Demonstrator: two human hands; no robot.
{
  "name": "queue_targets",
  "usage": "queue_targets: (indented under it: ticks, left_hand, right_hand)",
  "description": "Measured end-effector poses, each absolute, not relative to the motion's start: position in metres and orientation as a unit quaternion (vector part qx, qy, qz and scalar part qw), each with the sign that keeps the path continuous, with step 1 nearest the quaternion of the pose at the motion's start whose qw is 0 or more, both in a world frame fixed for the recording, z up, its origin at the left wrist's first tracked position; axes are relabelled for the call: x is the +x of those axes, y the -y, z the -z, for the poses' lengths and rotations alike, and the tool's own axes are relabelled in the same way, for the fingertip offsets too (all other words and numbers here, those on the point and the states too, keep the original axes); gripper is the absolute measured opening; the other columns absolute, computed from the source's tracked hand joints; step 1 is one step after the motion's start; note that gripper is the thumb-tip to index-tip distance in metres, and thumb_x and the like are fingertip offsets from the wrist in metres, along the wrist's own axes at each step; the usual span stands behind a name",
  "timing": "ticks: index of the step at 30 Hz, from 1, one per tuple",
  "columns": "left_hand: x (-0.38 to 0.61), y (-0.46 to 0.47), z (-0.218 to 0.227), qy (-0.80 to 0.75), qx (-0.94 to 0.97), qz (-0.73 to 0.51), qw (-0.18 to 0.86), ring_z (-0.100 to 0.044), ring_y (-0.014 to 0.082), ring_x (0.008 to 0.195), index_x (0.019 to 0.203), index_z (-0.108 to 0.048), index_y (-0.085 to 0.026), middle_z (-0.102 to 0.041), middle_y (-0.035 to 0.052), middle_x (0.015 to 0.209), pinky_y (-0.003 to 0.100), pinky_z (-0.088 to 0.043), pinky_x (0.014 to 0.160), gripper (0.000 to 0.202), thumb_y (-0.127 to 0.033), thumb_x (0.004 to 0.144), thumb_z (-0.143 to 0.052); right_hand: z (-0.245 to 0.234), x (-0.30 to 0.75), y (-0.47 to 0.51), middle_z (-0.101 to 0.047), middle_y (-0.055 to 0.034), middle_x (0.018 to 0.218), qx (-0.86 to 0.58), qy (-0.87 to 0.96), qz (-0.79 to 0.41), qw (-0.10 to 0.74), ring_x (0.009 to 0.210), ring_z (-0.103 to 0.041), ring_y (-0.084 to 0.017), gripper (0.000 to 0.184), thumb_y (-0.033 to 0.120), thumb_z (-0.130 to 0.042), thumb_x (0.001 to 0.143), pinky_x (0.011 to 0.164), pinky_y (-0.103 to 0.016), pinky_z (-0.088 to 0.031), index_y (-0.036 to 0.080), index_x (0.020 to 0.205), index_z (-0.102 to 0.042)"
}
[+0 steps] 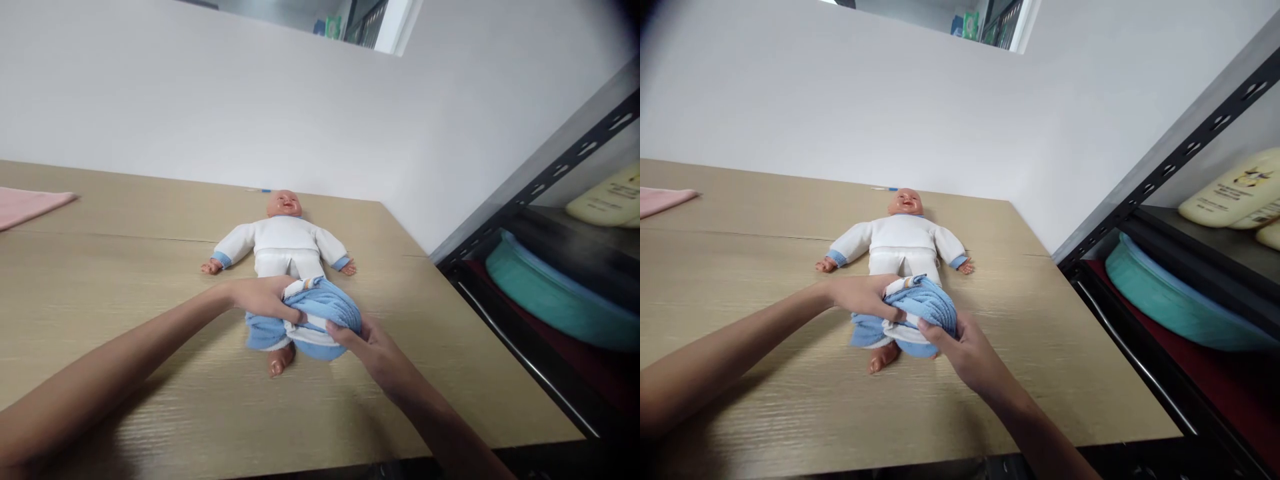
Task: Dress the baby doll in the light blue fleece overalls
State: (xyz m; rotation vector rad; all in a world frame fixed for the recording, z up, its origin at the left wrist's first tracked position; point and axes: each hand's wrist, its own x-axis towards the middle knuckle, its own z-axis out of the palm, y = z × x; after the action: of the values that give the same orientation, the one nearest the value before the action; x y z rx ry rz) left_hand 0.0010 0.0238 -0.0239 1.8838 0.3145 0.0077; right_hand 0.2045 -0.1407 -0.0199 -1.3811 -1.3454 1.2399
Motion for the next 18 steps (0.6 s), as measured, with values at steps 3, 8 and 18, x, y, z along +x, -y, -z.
queue_targets:
  ticks: [3,8,18]
  left_hand:
    - [0.004,-0.019,0.022,-0.15,0.825,-0.022,0.545,-0.068,0.0224,0.103,0.115,-0.069,-0.019,-0.075,0.0029,0.113,0.033,-0.054,0.091,0.031,-0.029,0.086,-0.073]
    - [0.011,-0.002,0.021,-0.186,0.871,-0.04,0.452,-0.07,0.0229,0.091,0.102,-0.068,-0.019,-0.076,0.0023,0.099,0.031,-0.05,0.078,0.022,-0.032,0.085,-0.072]
    - [0.015,0.012,0.03,-0.266,0.92,-0.004,0.287,-0.071,0.0304,0.09,0.111,-0.065,-0.021,-0.076,0.0089,0.102,0.034,-0.041,0.069,0.044,-0.04,0.075,-0.08]
  right_hand:
    - [0.021,0.192,0.155,-0.08,-0.0086,0.116,-0.576,0.515,-0.463,0.434,0.11,-0.073,-0.03,0.04,0.05,-0.081,0.091,0.098,-0.038,-0.057,0.018,0.116,-0.077]
    - [0.038,0.171,0.179,-0.076,-0.0048,0.084,-0.657,0.53,-0.321,0.431,0.074,-0.071,-0.025,0.019,0.034,-0.076,0.085,0.069,-0.034,-0.056,0.02,0.099,-0.074]
    - [0.091,0.174,0.205,-0.07,-0.0102,0.114,-0.704,0.54,-0.008,0.461,0.105,-0.069,-0.031,0.021,0.021,-0.063,0.084,0.091,-0.042,-0.054,0.026,0.105,-0.065]
